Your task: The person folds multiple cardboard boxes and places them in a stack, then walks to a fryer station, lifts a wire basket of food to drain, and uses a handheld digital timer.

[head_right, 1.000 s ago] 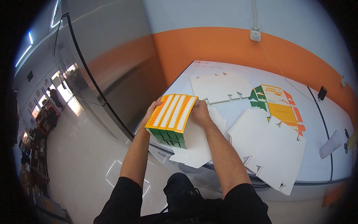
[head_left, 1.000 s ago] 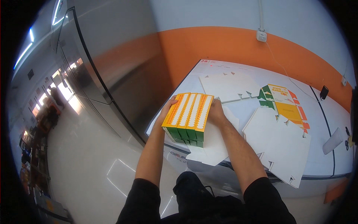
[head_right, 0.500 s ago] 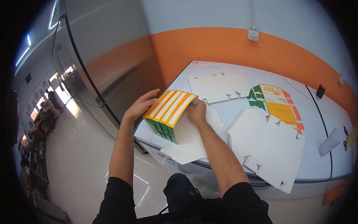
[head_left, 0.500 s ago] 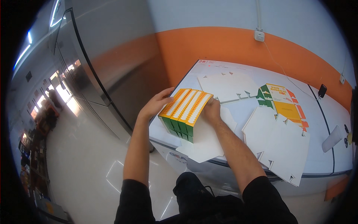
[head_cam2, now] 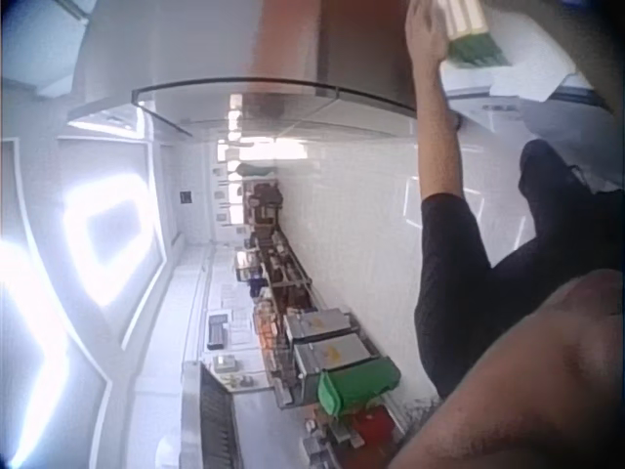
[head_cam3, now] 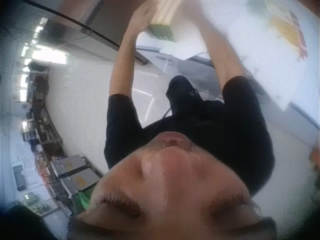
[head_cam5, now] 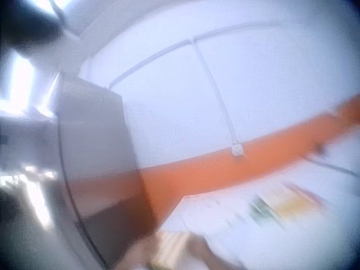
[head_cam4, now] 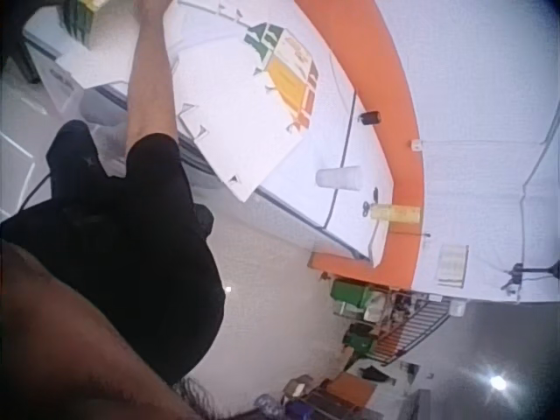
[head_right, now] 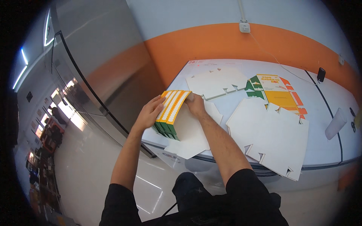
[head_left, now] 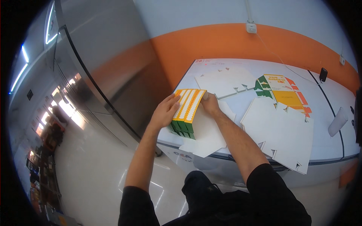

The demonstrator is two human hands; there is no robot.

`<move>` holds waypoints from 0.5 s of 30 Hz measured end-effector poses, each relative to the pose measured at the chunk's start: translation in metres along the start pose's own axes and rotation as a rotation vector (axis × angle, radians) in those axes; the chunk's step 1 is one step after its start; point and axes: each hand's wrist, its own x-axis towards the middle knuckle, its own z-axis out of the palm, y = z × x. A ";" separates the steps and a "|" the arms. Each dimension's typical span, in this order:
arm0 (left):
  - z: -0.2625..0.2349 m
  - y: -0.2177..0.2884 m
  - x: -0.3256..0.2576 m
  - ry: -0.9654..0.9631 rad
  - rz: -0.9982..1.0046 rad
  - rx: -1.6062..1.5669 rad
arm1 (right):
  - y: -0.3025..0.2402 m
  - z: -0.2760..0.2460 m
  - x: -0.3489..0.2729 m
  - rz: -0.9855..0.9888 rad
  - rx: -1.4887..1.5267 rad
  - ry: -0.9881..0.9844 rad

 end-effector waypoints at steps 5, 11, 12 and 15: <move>0.030 0.039 -0.049 0.601 0.086 0.020 | -0.023 -0.042 -0.023 -0.005 -0.087 0.073; 0.092 0.045 -0.136 0.689 -0.133 -0.095 | -0.123 -0.099 -0.180 -0.102 0.353 -0.062; 0.096 0.050 -0.136 0.664 -0.158 -0.096 | -0.141 -0.120 -0.216 -0.016 0.361 -0.171; 0.110 0.064 -0.114 0.617 -0.206 -0.244 | -0.135 -0.190 -0.282 0.228 0.284 -0.631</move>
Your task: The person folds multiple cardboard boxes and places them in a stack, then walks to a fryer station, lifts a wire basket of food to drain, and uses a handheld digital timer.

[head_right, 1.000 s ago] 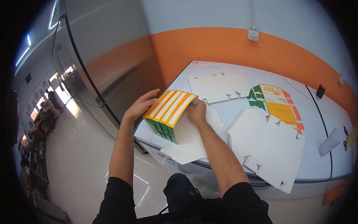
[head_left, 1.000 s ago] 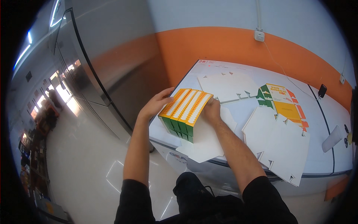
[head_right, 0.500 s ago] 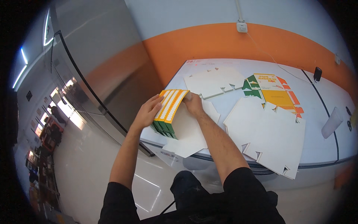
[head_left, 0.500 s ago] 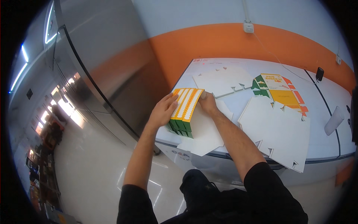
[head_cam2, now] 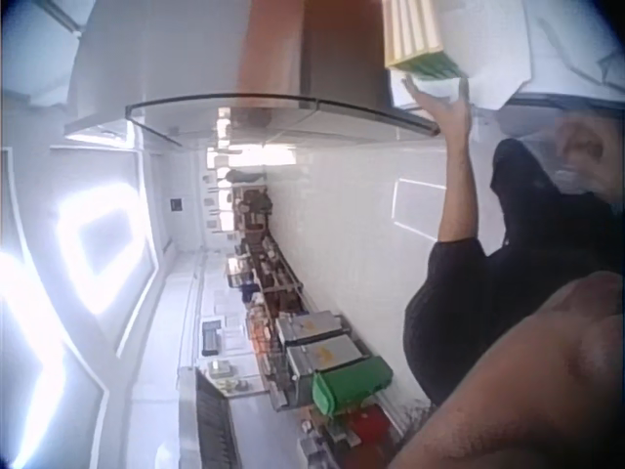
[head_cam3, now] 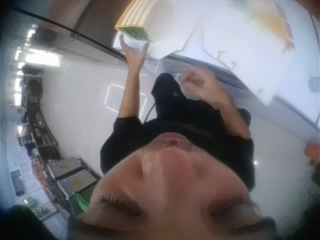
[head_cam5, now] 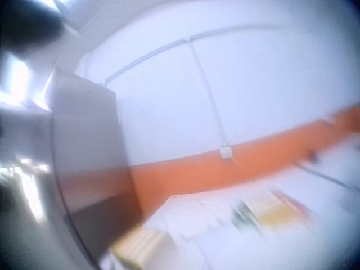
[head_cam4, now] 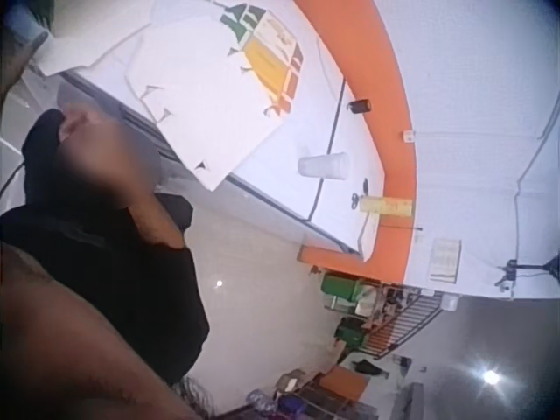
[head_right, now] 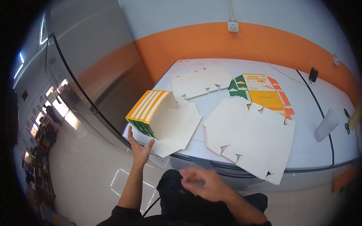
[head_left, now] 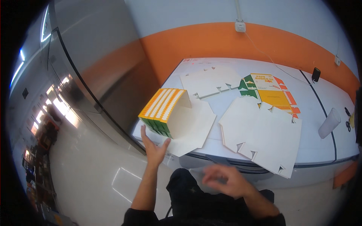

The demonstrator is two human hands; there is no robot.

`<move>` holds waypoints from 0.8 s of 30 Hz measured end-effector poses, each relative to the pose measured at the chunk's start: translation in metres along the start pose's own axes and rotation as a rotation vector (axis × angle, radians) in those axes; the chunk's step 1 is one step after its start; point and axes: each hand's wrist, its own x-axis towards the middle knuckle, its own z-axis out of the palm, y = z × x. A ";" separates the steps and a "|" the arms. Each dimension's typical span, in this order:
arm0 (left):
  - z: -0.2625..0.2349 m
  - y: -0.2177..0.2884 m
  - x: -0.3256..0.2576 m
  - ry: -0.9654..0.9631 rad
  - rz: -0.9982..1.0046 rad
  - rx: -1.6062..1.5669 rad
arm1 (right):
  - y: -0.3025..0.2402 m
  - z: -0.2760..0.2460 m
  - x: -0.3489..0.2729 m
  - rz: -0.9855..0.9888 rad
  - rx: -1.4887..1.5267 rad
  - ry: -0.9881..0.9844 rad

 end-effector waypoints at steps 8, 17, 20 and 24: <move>-0.025 0.003 0.016 0.265 -0.043 -0.183 | 0.207 -0.033 -0.137 0.497 -0.006 0.219; -0.165 0.210 0.103 -0.017 0.642 -0.519 | 0.219 -0.051 -0.111 0.569 -0.467 -0.174; -0.223 0.237 0.116 -0.052 0.776 -0.671 | 0.172 -0.040 -0.064 0.619 -0.530 -0.286; -0.301 0.214 0.121 0.070 0.725 -0.625 | 0.157 -0.015 0.003 0.679 -0.592 -0.481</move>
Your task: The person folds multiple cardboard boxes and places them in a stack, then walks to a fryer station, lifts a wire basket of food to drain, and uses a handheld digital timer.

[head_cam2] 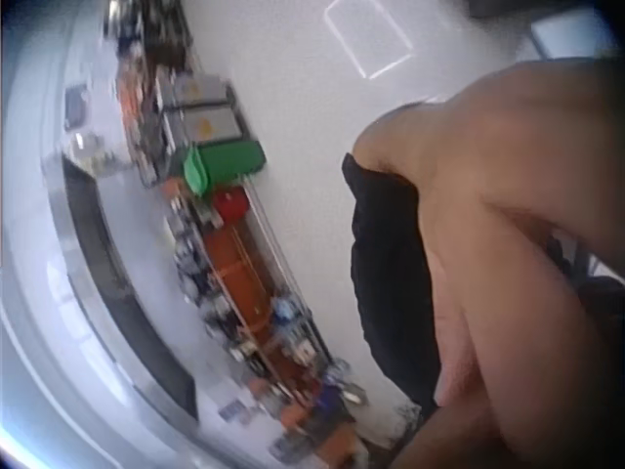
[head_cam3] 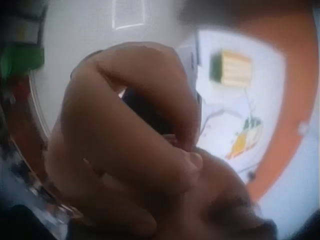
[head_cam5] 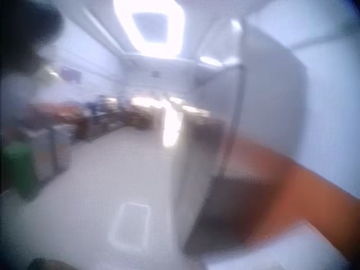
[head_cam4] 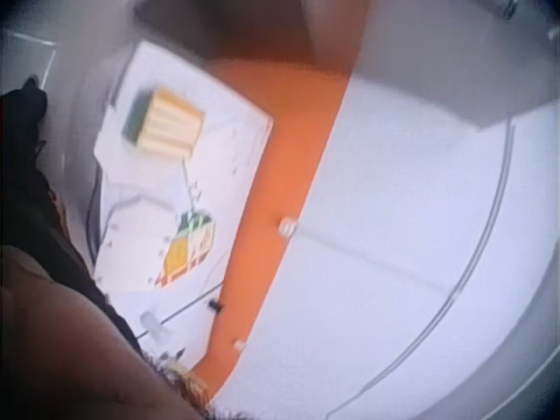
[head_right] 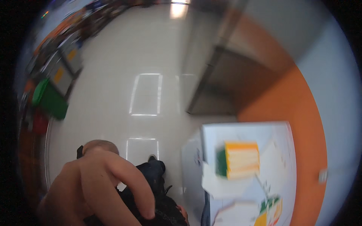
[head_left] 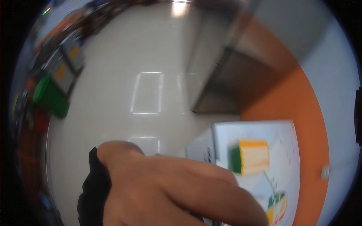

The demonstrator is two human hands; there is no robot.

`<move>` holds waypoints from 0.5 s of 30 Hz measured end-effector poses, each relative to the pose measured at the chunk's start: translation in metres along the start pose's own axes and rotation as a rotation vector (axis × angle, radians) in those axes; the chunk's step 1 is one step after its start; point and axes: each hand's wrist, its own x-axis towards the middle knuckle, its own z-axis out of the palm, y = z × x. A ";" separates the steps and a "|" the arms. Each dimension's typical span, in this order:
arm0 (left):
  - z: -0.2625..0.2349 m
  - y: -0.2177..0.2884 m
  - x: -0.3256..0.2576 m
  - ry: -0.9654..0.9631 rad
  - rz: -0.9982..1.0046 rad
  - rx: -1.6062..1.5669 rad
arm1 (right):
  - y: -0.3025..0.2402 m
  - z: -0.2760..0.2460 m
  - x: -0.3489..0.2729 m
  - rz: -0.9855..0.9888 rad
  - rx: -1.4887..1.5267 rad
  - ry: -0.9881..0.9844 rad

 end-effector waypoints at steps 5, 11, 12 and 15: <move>-0.121 0.043 -0.025 0.167 -0.067 0.226 | -0.077 -0.006 0.086 0.007 -0.158 -0.158; -0.204 0.090 -0.113 0.306 -0.960 0.719 | -0.208 0.005 0.216 -0.042 -0.306 -0.319; -0.203 0.094 -0.149 0.201 -1.163 0.909 | -0.248 0.012 0.224 -0.044 -0.231 -0.365; -0.180 0.130 -0.259 -0.170 -2.009 1.143 | -0.366 0.036 0.230 -0.151 -0.281 -0.473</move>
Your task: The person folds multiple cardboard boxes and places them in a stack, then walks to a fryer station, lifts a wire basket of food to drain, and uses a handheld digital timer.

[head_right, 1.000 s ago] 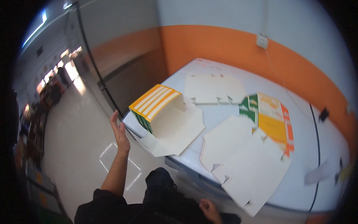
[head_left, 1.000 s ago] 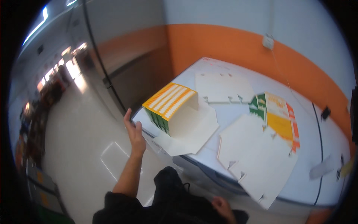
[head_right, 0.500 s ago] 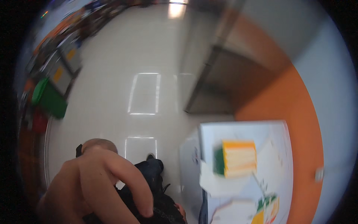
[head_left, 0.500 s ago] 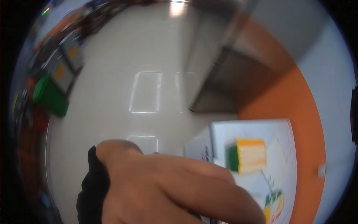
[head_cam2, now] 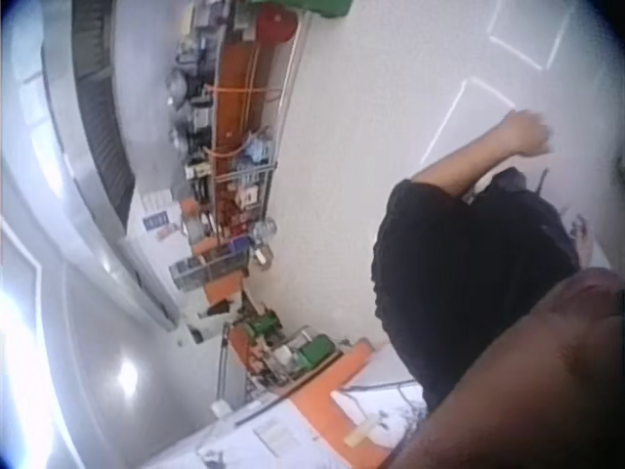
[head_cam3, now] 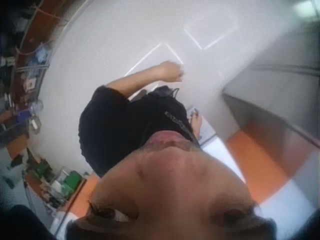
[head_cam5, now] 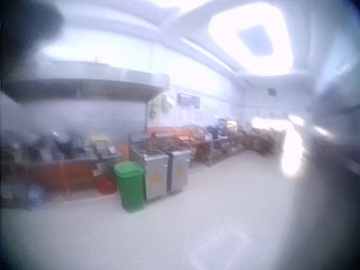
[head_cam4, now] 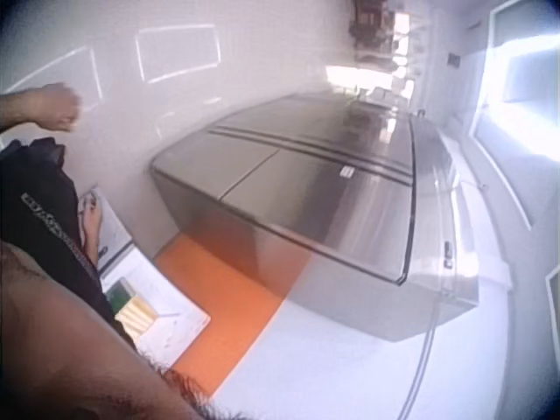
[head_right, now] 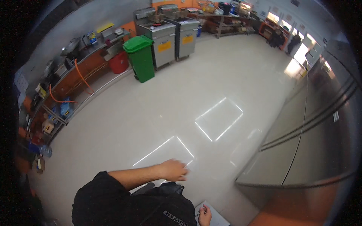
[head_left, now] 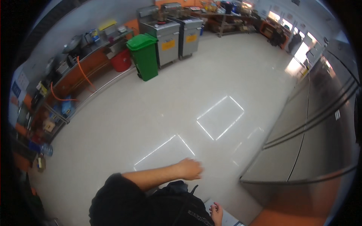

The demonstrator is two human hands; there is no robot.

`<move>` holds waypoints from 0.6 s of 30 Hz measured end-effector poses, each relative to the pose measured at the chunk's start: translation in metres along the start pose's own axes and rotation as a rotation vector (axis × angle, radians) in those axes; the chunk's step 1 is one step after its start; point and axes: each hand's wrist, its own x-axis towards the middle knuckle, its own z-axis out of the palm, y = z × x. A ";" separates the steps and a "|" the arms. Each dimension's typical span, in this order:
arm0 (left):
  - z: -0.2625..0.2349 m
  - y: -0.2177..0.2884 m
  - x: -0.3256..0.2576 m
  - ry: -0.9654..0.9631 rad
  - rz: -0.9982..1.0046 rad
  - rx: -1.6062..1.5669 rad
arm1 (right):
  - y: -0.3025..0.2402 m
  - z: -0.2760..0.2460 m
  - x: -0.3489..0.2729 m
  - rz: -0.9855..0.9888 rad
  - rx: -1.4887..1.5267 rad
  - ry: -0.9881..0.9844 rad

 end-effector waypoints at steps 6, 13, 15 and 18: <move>0.034 -0.064 -0.002 -0.317 -0.412 -0.237 | -0.089 -0.045 0.089 -0.304 -0.450 -0.039; 0.076 -0.153 0.066 -0.008 -0.473 -0.504 | -0.150 -0.104 0.234 -0.285 -0.612 -0.184; 0.097 -0.171 0.073 0.100 -0.611 -0.571 | -0.181 -0.124 0.278 -0.255 -0.744 -0.152; 0.161 -0.200 0.051 0.053 -0.816 -0.583 | -0.235 -0.146 0.339 -0.360 -0.860 -0.160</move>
